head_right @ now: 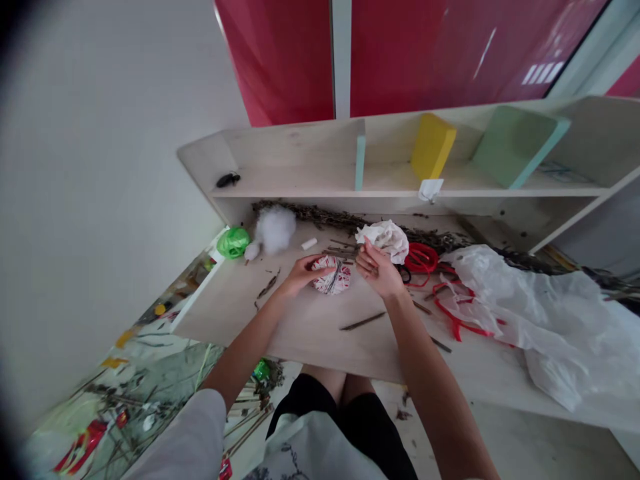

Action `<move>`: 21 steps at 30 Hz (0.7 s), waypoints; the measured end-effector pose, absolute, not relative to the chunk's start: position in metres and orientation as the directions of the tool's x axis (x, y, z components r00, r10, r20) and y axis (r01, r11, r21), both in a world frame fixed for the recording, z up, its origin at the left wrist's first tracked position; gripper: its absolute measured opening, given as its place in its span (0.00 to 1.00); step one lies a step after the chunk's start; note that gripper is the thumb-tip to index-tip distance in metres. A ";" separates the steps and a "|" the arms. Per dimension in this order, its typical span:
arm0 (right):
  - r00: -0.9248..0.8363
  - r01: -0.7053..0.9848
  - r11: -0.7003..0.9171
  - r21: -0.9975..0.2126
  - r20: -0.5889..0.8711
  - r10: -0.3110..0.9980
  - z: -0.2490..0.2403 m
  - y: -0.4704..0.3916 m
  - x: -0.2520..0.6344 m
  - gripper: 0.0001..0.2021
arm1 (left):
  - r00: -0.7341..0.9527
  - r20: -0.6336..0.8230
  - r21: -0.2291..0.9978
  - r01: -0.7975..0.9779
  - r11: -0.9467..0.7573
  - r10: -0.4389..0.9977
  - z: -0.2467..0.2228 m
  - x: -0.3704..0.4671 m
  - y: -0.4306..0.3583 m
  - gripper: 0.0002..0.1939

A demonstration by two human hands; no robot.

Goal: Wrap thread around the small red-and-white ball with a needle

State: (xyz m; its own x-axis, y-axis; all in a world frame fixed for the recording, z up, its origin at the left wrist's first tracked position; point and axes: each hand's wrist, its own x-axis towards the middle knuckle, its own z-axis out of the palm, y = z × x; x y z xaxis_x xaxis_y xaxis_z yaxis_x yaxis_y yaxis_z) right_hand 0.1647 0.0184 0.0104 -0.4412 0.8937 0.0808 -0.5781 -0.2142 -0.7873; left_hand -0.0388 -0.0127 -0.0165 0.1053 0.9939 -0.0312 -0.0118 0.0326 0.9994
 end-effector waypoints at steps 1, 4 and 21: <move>-0.440 -0.614 -0.239 -0.752 0.075 0.895 0.010 0.020 0.166 0.13 | 0.161 -0.049 0.999 -0.010 0.052 0.986 -0.015 -0.039 -0.014 0.29; -0.410 -0.670 -0.272 -0.690 0.039 0.911 0.005 0.024 0.167 0.11 | 0.275 -0.084 0.996 -0.002 0.088 0.958 -0.012 -0.041 -0.017 0.30; -0.173 -0.026 0.046 -0.999 0.049 0.984 -0.030 0.029 0.140 0.14 | -0.096 -0.300 0.639 -0.759 0.125 0.949 -0.016 -0.057 0.007 0.15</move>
State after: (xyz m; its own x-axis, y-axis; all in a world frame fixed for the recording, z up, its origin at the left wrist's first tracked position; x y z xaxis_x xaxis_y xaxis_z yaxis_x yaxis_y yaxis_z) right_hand 0.1405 0.0287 -0.0298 -0.1731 0.9837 0.0493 -0.0255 0.0456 -0.9986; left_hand -0.0568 0.0073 -0.0159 -0.0959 0.9492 -0.2996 -0.7594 0.1248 0.6385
